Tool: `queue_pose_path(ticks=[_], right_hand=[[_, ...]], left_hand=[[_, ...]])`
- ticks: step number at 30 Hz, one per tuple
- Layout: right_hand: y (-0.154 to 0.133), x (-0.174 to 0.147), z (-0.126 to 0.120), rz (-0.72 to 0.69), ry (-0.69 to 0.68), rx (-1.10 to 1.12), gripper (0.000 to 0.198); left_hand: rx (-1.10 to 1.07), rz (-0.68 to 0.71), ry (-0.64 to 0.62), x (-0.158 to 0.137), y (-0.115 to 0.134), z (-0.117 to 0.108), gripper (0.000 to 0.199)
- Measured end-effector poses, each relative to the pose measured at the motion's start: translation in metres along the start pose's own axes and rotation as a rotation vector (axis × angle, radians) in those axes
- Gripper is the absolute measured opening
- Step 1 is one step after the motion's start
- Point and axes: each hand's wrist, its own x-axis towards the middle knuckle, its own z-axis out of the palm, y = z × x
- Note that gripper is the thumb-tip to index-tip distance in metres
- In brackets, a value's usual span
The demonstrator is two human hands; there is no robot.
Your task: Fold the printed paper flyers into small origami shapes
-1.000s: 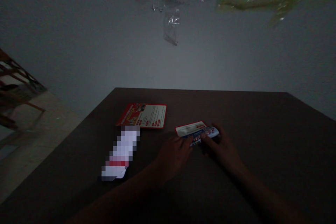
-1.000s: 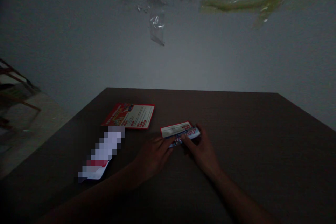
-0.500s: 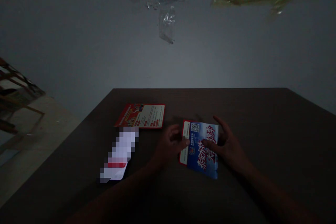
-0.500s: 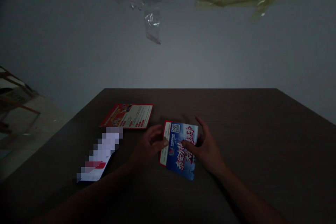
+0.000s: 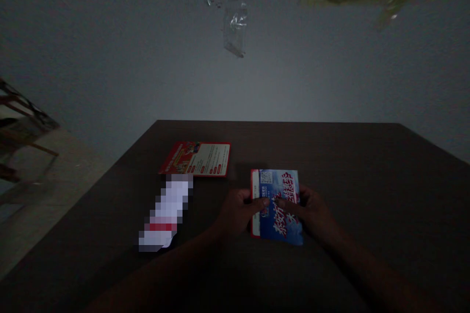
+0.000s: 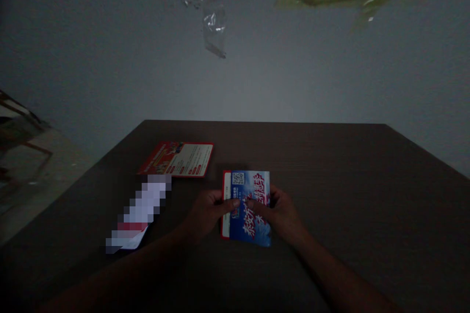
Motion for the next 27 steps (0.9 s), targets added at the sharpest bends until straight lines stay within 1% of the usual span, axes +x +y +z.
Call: queue_pose_path(ticks=[3, 14, 17, 22, 27], right_hand=[[0.0034, 0.0011, 0.0003, 0.025, 0.033, 0.044, 0.035], [0.003, 0.0022, -0.0021, -0.026, 0.033, 0.057, 0.04], [0.0009, 0.0023, -0.0008, -0.021, 0.049, 0.045, 0.041], [0.0006, 0.002, -0.0022, -0.027, 0.096, -0.016, 0.043], [0.0022, 0.0013, -0.0023, -0.017, 0.114, -0.045, 0.044]], left_hand=[[0.0, 0.004, -0.02, 0.0009, -0.0013, -0.0003, 0.032], [0.033, 0.039, -0.077, -0.0017, 0.0029, 0.0014, 0.031], [0.063, 0.058, -0.051, -0.0005, 0.0024, 0.0001, 0.029], [0.144, 0.111, 0.055, 0.0022, 0.0003, -0.0052, 0.022], [0.193, 0.133, 0.062, 0.0016, 0.0005, -0.0064, 0.023]])
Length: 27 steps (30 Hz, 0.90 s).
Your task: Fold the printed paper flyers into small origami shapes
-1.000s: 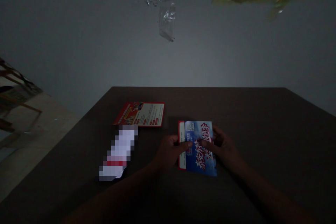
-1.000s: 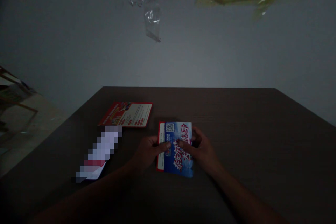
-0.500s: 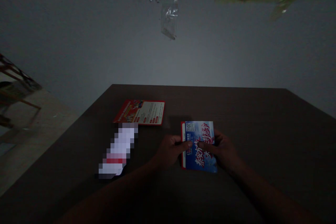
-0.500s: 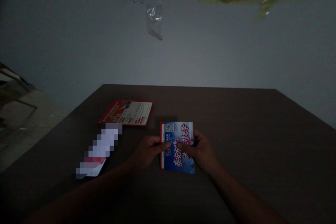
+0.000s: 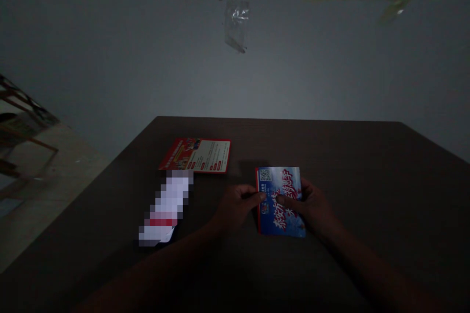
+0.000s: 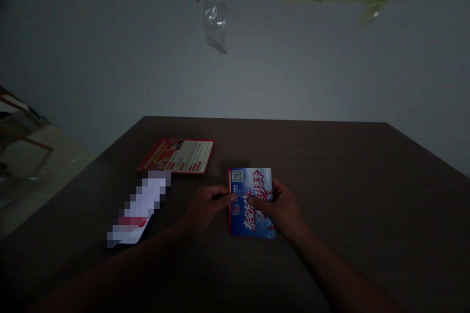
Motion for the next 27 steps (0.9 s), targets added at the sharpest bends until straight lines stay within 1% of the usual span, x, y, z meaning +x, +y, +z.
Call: queue_pose_path(ticks=[5, 15, 18, 27], right_hand=[[-0.0011, 0.0006, 0.0007, 0.008, 0.029, -0.045, 0.046], [0.0035, 0.0024, -0.0025, -0.005, 0.019, -0.057, 0.046], [0.0016, 0.0019, -0.0017, 0.004, 0.043, -0.082, 0.046], [-0.0032, 0.0, -0.0005, 0.013, 0.034, -0.091, 0.046]], left_hand=[[0.03, 0.014, 0.002, 0.0002, 0.0009, 0.0003, 0.024], [0.025, 0.02, -0.001, 0.0011, 0.0008, 0.0017, 0.024], [0.024, 0.026, -0.001, 0.0014, 0.0001, 0.0018, 0.025], [0.03, 0.047, -0.015, 0.0011, 0.0007, 0.0017, 0.025]])
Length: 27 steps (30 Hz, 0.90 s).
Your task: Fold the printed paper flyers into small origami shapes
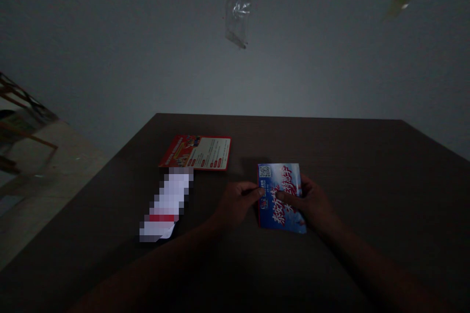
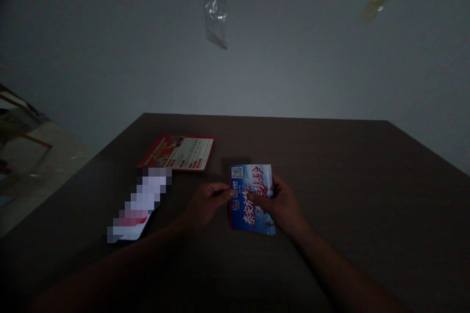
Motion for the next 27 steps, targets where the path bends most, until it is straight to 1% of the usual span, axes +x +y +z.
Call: queue_pose_path(ticks=[8, 18, 27], right_hand=[[0.0054, 0.0012, -0.0011, 0.01, 0.034, -0.064, 0.048], [0.0021, -0.0002, 0.0005, -0.005, 0.03, -0.078, 0.046], [-0.0005, 0.0003, 0.0004, -0.027, 0.025, -0.058, 0.044]], left_hand=[[0.004, 0.016, -0.009, -0.0003, 0.0021, -0.0001, 0.023], [-0.003, 0.015, -0.02, 0.0003, 0.0013, -0.0003, 0.024], [0.014, 0.003, -0.004, 0.0004, 0.0, -0.0008, 0.024]])
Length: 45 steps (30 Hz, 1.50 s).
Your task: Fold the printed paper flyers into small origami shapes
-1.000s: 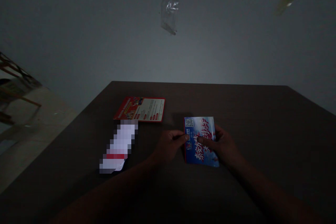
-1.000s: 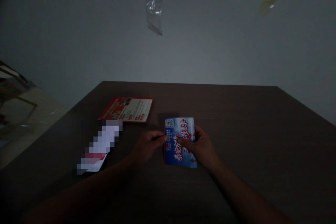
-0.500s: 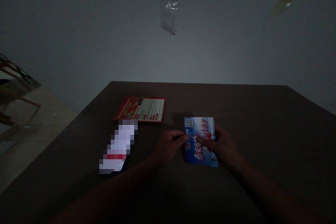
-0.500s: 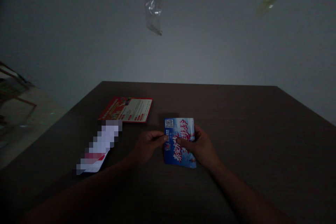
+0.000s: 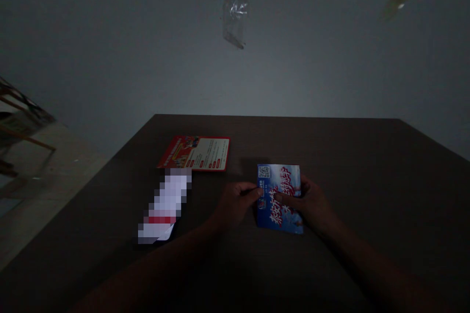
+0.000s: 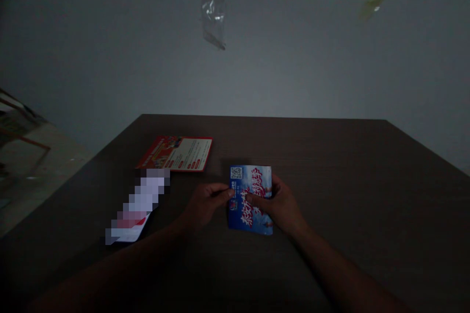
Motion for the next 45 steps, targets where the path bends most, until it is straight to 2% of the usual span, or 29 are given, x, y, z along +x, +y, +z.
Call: queue_pose_path(ticks=[30, 45], right_hand=[[0.0, -0.0001, 0.0003, -0.002, -0.008, 0.01, 0.042], [0.0014, -0.0001, -0.0004, -0.005, -0.022, 0.007, 0.042]], left_hand=[[0.021, 0.005, -0.018, 0.0003, -0.0016, -0.0009, 0.026], [0.031, 0.009, 0.017, -0.0026, 0.0033, 0.0004, 0.021]])
